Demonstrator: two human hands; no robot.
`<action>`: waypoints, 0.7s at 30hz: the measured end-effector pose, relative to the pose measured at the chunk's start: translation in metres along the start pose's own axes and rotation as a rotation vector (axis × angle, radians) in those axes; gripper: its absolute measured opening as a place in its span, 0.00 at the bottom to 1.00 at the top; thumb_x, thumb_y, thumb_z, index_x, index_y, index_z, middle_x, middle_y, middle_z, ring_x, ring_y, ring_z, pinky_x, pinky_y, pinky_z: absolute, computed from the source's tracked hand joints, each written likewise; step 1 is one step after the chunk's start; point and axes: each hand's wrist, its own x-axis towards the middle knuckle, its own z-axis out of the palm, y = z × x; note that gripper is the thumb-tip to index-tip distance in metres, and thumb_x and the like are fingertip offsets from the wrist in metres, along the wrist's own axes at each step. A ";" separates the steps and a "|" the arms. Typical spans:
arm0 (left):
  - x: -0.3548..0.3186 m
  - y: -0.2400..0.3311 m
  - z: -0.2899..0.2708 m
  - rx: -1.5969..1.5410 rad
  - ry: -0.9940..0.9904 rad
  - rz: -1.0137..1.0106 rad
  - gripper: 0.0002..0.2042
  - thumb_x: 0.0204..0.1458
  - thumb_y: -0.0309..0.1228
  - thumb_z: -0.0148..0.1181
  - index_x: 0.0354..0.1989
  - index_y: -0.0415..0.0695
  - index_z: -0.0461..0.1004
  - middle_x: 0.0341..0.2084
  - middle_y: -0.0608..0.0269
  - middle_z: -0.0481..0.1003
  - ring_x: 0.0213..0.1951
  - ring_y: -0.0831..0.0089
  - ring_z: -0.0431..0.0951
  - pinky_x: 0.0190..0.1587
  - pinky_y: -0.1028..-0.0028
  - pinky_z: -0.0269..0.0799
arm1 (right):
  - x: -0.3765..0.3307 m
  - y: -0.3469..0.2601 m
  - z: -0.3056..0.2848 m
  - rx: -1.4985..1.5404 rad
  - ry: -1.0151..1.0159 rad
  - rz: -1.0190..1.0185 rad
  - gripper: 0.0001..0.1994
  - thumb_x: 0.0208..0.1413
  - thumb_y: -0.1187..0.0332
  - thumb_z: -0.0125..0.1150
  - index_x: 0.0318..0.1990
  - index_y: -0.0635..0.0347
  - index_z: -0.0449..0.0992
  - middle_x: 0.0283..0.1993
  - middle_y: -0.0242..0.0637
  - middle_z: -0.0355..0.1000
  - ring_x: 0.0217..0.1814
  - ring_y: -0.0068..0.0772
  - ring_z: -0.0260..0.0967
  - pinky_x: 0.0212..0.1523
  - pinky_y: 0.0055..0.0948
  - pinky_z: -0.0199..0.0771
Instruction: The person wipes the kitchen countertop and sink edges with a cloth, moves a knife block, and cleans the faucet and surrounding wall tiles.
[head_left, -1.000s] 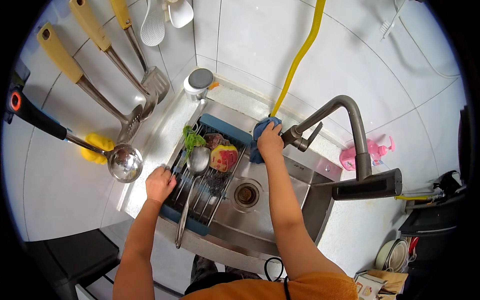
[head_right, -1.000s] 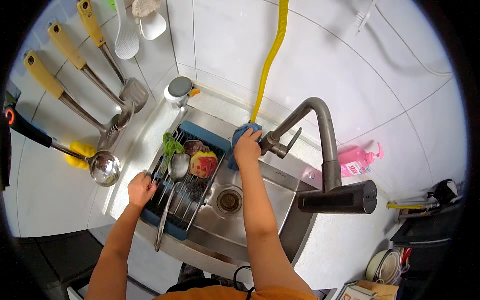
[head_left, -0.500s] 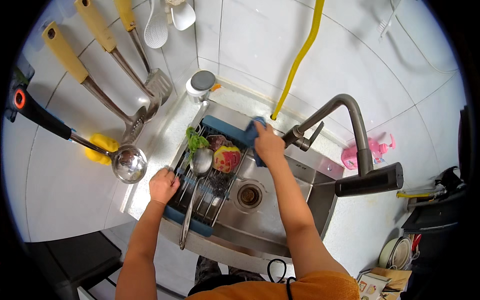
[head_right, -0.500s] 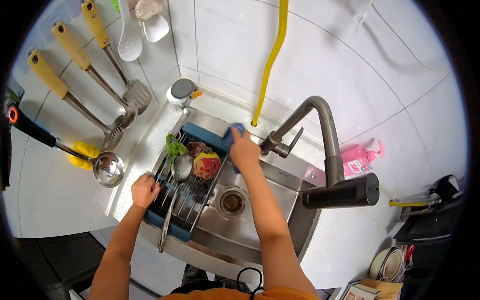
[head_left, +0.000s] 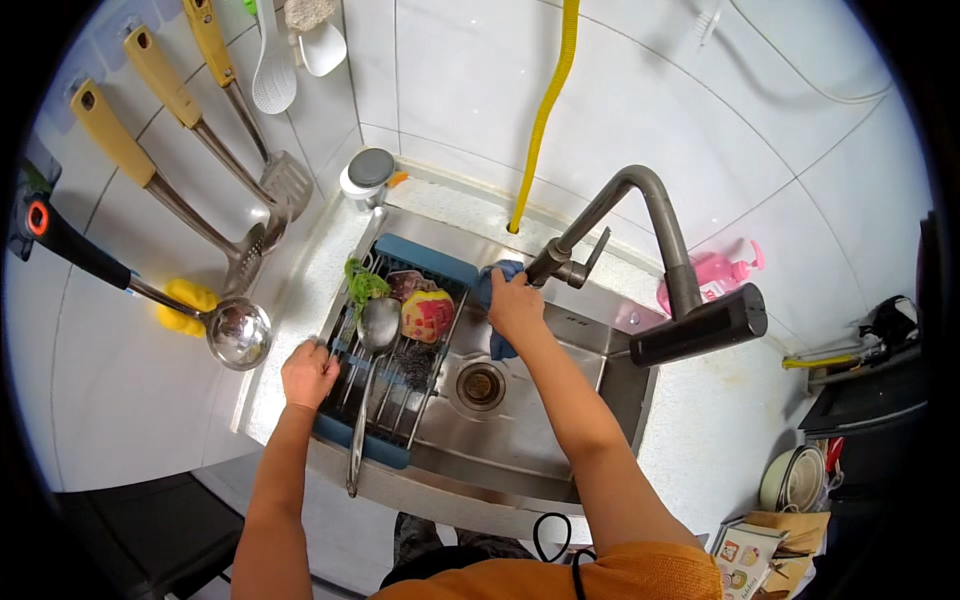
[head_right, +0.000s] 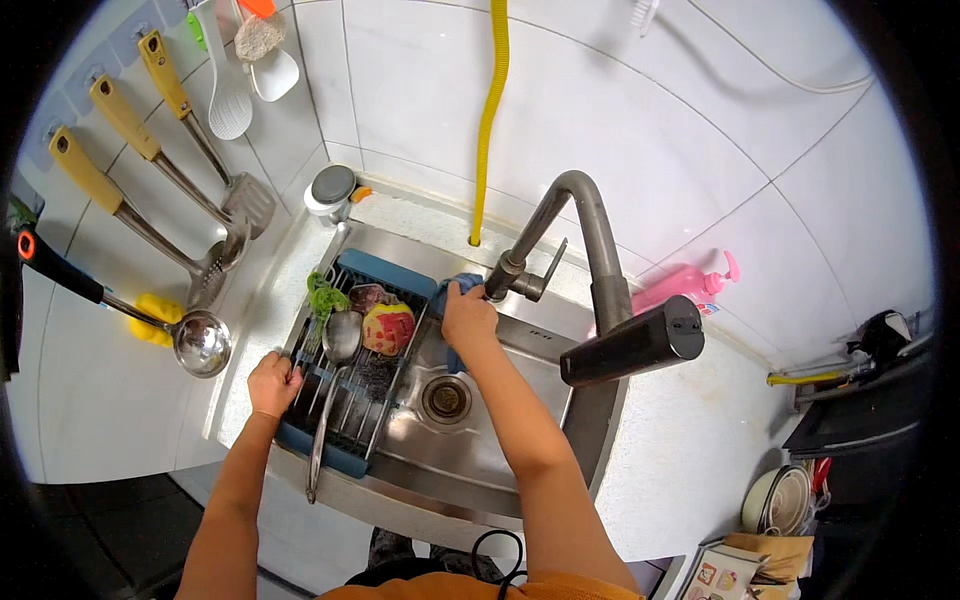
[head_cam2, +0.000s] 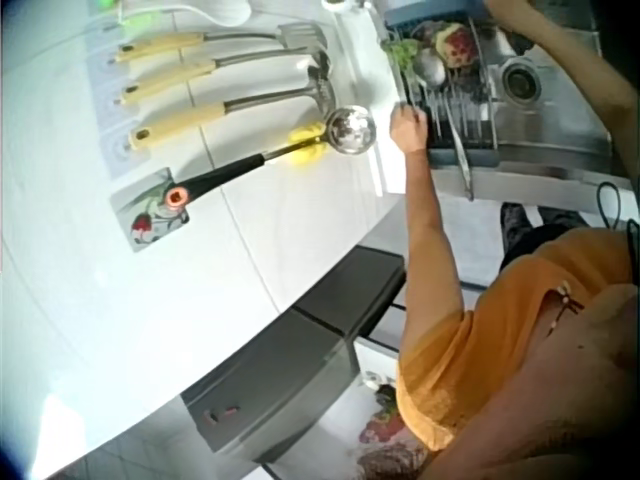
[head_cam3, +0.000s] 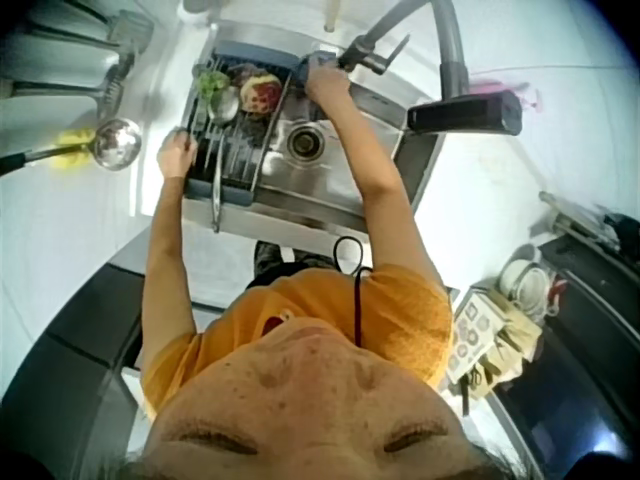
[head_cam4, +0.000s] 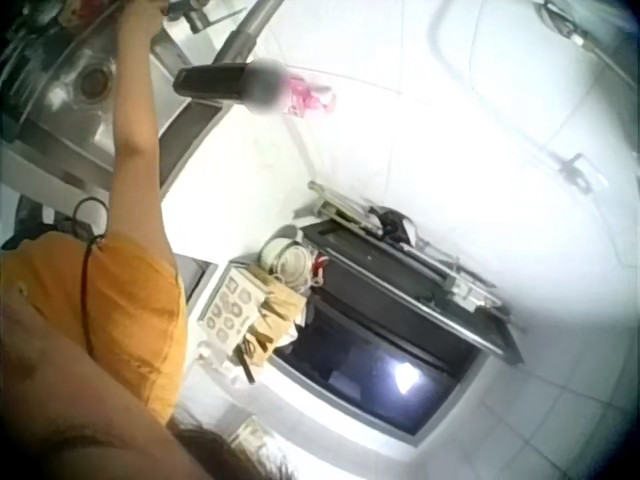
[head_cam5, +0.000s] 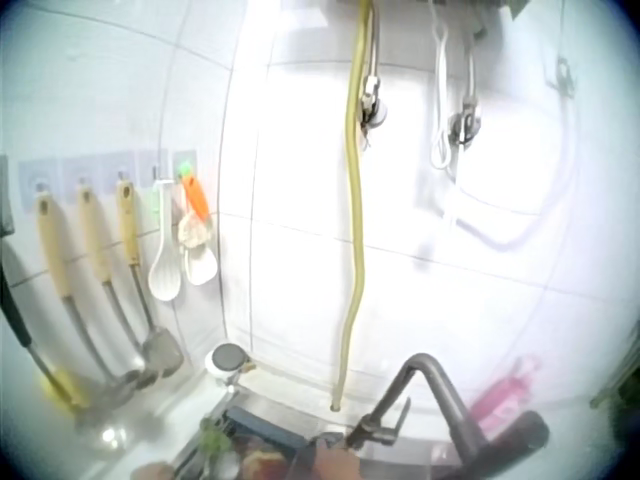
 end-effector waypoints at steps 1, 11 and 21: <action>0.000 -0.001 -0.001 0.007 0.003 0.005 0.09 0.36 0.30 0.62 0.17 0.43 0.67 0.21 0.59 0.66 0.27 0.59 0.71 0.28 0.63 0.69 | -0.006 0.004 -0.003 0.000 0.001 0.002 0.23 0.47 0.68 0.56 0.53 0.56 0.62 0.48 0.63 0.63 0.40 0.53 0.73 0.37 0.38 0.75; -0.002 0.000 -0.002 0.001 0.003 -0.002 0.10 0.36 0.30 0.62 0.16 0.44 0.65 0.20 0.59 0.65 0.25 0.59 0.70 0.27 0.62 0.68 | -0.052 0.079 0.018 0.231 0.155 0.079 0.21 0.46 0.71 0.51 0.50 0.35 0.73 0.58 0.38 0.63 0.44 0.48 0.72 0.44 0.42 0.72; -0.002 -0.001 -0.004 0.010 0.009 -0.011 0.10 0.36 0.30 0.62 0.16 0.44 0.66 0.20 0.59 0.65 0.26 0.59 0.70 0.28 0.63 0.69 | -0.066 0.189 -0.040 0.559 0.150 0.236 0.26 0.39 0.76 0.50 0.52 0.55 0.71 0.44 0.56 0.71 0.46 0.53 0.70 0.50 0.36 0.68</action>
